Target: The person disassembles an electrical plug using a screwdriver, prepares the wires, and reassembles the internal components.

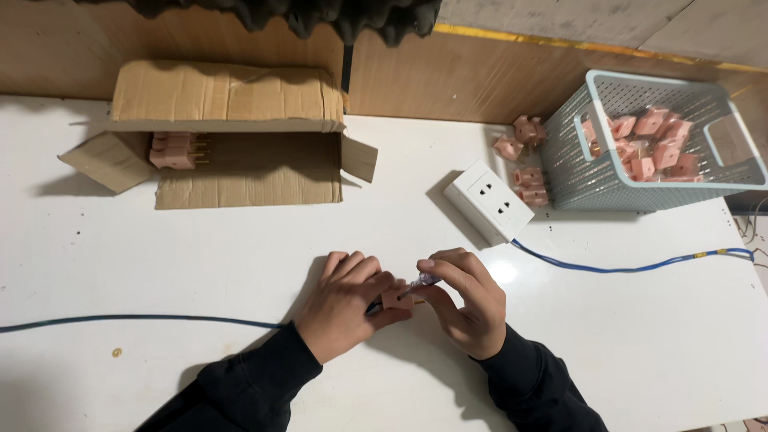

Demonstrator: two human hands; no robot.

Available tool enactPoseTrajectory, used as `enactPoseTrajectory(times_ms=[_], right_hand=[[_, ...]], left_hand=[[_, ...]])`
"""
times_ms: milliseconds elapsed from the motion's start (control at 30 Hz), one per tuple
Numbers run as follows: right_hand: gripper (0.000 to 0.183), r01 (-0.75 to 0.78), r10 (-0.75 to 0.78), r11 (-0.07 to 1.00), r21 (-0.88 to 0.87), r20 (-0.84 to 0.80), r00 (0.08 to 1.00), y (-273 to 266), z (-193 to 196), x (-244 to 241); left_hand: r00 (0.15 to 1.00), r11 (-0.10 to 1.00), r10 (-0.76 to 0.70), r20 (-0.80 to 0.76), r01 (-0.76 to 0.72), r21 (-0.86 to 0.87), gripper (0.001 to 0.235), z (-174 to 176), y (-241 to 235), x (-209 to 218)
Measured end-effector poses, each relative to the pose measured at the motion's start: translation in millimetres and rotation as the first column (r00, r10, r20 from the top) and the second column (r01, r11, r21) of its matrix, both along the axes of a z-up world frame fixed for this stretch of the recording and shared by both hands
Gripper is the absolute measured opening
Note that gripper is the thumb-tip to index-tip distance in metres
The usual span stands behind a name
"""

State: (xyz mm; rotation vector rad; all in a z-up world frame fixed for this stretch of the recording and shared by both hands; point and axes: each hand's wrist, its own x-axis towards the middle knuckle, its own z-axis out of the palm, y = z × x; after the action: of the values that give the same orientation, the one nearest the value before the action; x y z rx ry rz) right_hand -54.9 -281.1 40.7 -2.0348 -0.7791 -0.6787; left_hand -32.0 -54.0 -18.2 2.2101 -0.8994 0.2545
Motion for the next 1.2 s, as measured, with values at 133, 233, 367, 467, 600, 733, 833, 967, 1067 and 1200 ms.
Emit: enactPoseTrajectory(times_ms=[133, 233, 367, 467, 600, 733, 833, 967, 1067, 1200], right_hand=[[0.04, -0.071, 0.079, 0.988, 0.14, -0.049, 0.996, 4.9, 6.4, -1.6], [0.04, -0.106, 0.121, 0.979, 0.171, -0.081, 0.989, 6.2, 16.9, 2.2], [0.038, -0.088, 0.096, 0.987, 0.136, -0.057, 0.994, -0.3, 10.9, -0.7], [0.037, -0.061, 0.068, 0.989, 0.132, -0.051, 0.996, -1.5, 5.9, -7.4], [0.034, -0.145, 0.151, 0.984, 0.104, -0.053, 0.987, 3.5, 14.0, -7.7], [0.033, -0.141, 0.147, 0.989, 0.045, -0.19, 0.971, -0.3, 21.2, -13.9], [0.032, -0.064, 0.065, 0.998, 0.012, -0.116, 0.991, -5.5, 8.4, -10.5], [0.033, -0.106, 0.131, 0.986, 0.131, -0.198, 0.971, -0.1, 20.5, -8.8], [0.03, -0.098, 0.12, 0.988, 0.116, -0.204, 0.972, 0.1, 7.8, -15.5], [0.041, -0.132, 0.159, 0.977, 0.165, -0.158, 0.975, 2.7, 13.1, -13.3]], left_hand=[[1.0, 1.0, -0.002, 0.029, 0.002, -0.009, 0.042, -3.9, 1.1, -4.8], [0.999, 1.0, -0.009, 0.053, 0.01, -0.017, 0.042, 0.5, 1.3, 3.3], [1.0, 1.0, -0.013, 0.016, 0.013, 0.003, 0.043, 3.4, 2.4, 2.1], [1.0, 1.0, -0.008, 0.018, 0.008, 0.021, 0.047, 1.9, 2.7, -4.6], [0.995, 0.999, 0.019, 0.097, -0.022, 0.032, 0.039, 6.5, 0.6, 0.1], [0.997, 1.0, -0.001, 0.071, 0.001, -0.003, 0.03, 5.7, 1.9, -2.9], [0.989, 0.999, 0.036, 0.14, -0.039, 0.016, 0.036, 1.3, 0.1, -0.3], [0.998, 1.0, 0.009, 0.061, -0.01, 0.013, 0.038, -1.4, 1.0, 3.5], [0.998, 1.0, 0.01, 0.062, -0.011, 0.017, 0.035, 1.4, 1.3, -3.8], [0.994, 1.0, 0.013, 0.108, -0.015, 0.018, 0.045, 0.5, 1.8, 0.2]])
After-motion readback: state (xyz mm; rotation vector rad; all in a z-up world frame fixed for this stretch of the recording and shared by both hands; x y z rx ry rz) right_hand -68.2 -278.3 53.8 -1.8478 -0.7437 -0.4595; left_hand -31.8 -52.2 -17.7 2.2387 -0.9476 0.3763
